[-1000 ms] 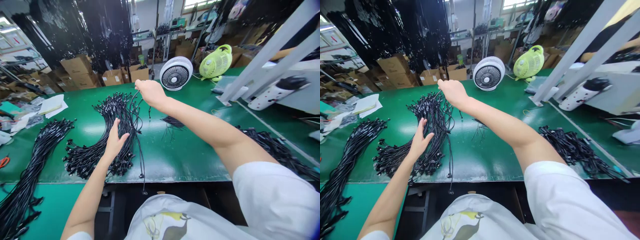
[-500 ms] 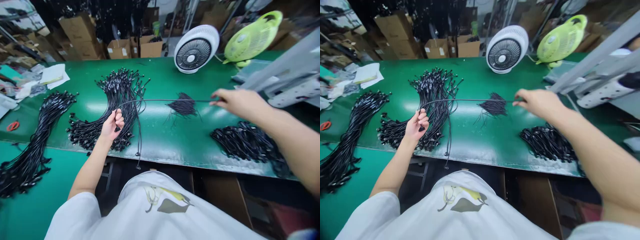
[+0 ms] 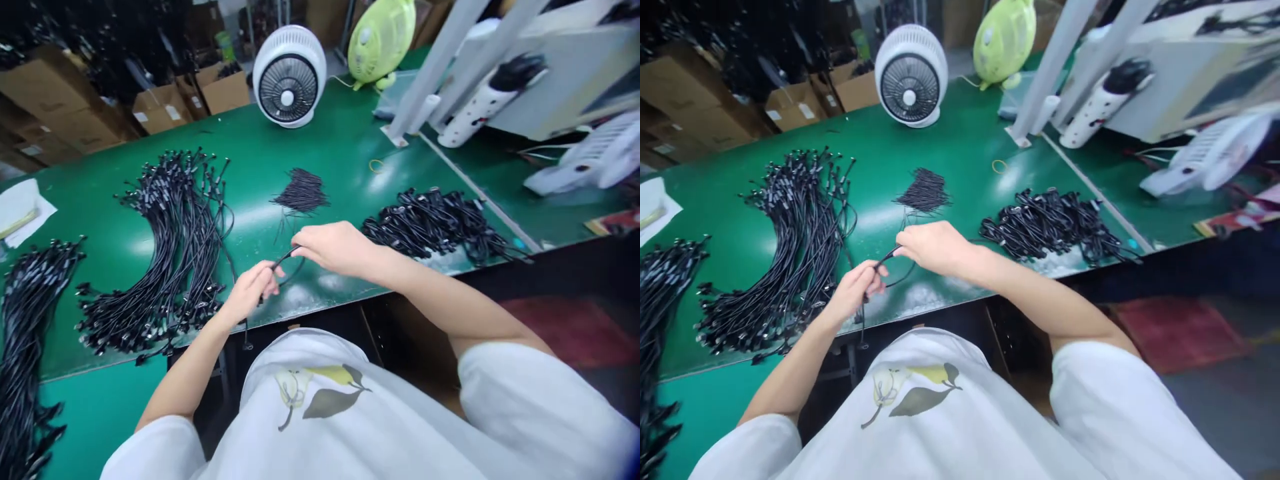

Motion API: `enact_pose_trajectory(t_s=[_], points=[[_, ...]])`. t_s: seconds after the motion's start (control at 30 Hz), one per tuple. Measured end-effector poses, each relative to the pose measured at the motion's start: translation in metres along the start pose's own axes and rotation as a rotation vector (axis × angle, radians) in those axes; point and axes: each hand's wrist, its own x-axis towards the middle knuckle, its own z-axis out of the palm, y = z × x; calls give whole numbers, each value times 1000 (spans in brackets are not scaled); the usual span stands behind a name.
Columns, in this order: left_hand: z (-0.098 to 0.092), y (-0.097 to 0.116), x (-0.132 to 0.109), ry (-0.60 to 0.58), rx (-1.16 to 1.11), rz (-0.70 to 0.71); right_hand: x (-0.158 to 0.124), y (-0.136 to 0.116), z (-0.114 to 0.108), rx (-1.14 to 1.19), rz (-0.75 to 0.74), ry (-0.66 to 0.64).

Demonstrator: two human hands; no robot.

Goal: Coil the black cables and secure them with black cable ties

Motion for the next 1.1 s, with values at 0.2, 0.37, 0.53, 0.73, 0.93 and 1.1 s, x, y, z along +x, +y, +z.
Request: enact_pose_trajectory(t_s=[0.2,0.37,0.53,0.73,0.93,1.1], points=[[-27,23,-22,237,-688,-77,-18,55,26,299,58,63],[-46,36,-25,502,-925,65,-36,63,60,450,143,187],[-48,33,-17,427,-865,-115,-41,58,54,425,146,332],[-44,30,-16,402,-870,-83,-30,65,45,291,114,248],[-41,31,-13,487,-802,-39,-27,45,64,-37,58,212],[-32,21,3,470,-659,-1,-20,4,72,-250,-173,-46]])
